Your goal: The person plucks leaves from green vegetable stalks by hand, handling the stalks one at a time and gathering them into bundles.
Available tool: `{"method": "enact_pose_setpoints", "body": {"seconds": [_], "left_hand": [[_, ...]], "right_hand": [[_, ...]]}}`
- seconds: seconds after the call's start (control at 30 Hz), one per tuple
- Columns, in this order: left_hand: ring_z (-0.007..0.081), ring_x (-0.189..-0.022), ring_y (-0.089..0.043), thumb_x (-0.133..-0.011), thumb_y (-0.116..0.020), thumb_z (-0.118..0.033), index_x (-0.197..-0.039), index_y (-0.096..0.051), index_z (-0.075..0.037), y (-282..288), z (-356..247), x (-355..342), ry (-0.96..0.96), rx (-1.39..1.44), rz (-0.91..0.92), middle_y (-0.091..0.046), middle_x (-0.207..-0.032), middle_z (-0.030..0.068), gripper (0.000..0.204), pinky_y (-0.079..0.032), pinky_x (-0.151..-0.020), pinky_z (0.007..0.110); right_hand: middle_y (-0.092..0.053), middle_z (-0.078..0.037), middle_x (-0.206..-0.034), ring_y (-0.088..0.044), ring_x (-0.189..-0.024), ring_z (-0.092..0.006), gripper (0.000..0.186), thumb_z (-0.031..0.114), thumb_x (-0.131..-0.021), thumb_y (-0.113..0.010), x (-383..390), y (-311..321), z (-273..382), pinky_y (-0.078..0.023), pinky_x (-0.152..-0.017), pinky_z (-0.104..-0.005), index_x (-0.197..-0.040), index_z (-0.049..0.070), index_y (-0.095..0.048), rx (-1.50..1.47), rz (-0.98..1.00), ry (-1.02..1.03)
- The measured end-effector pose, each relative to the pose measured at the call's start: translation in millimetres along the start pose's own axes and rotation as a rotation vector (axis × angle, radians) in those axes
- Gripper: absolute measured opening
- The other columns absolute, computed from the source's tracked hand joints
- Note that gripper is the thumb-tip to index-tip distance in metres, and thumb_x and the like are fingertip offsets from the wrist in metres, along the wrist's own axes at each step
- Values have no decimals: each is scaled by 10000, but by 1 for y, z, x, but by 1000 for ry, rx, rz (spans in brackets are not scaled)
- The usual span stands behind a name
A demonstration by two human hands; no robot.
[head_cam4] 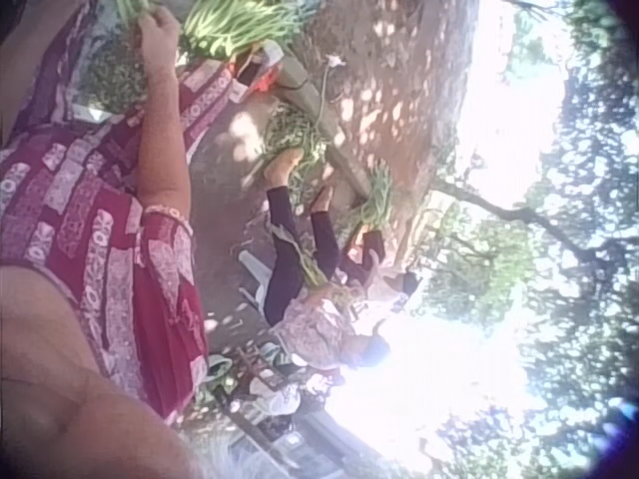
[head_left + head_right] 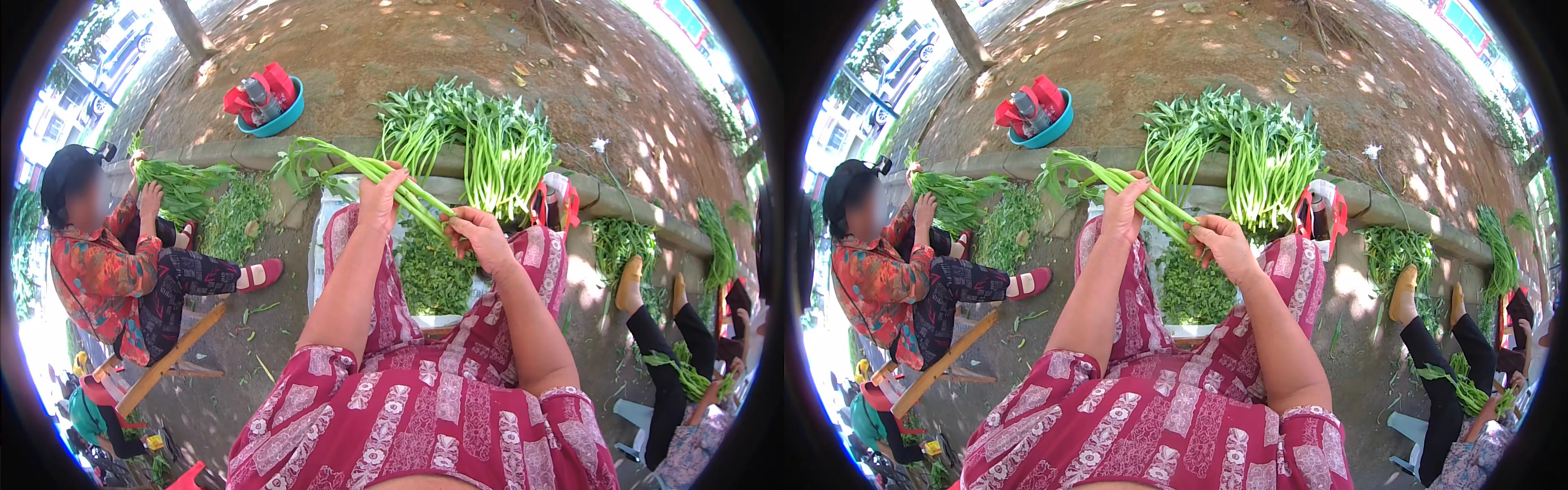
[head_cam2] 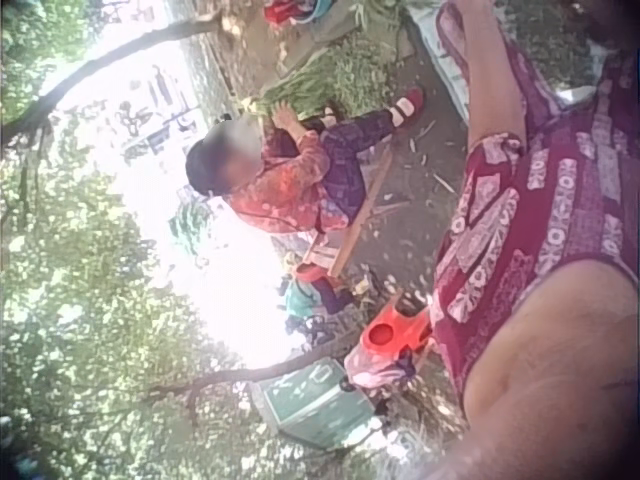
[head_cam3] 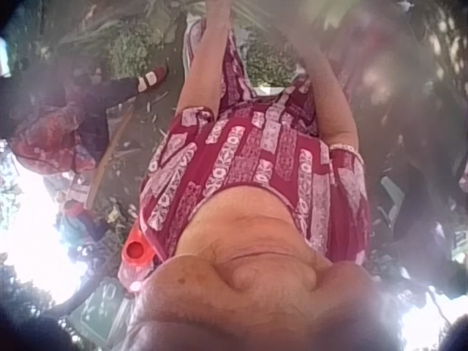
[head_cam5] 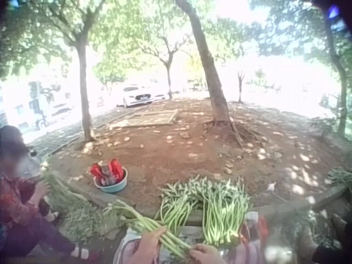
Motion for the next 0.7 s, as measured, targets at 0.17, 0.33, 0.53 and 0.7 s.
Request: {"method": "enact_pose_setpoints", "body": {"seconds": [0.17, 0.33, 0.53, 0.7], "left_hand": [[195, -648, -603, -760, -622, -29, -918, -537, -37, -1, -1, 1, -21, 31, 32, -588, -758, 91, 179, -502, -552, 321], [192, -650, -604, -760, -623, -24, -941, -528, -33, -1, 1, 2, -23, 25, 26, -593, -750, 92, 205, -505, -547, 318], [191, -651, -613, -757, -623, -4, -925, -515, -21, -3, 5, 2, -89, -17, 10, -570, -777, 81, 201, -502, -538, 300], [193, -657, -603, -758, -621, -9, -947, -514, -23, -4, 8, 3, -94, -37, 6, -576, -766, 91, 217, -512, -544, 319]], "right_hand": [[-563, -20, -735, -520, -553, -94, 175, 145, -873, -513, 1, 1, 2, -423, -413, -218, -959, 20, -601, -195, 25, -47], [-559, -20, -671, -502, -492, -90, 156, 139, -847, -525, -1, 4, -1, -410, -378, -225, -875, 10, -608, -209, -31, -30], [-540, -17, -597, -460, -411, -82, 155, 117, -813, -521, -5, 6, -4, -398, -356, -224, -779, -1, -615, -74, -144, 10], [-520, -3, -575, -435, -415, -61, 142, 110, -771, -531, -4, 6, -2, -368, -376, -217, -729, -2, -609, 70, -189, 44]]}}
Point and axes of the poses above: each hand's wrist, its own x-axis away from the middle knuckle, its own y-axis out of the back of the hand, z = x × y, the point moved 2 cm from there along -x, towards the middle knuckle
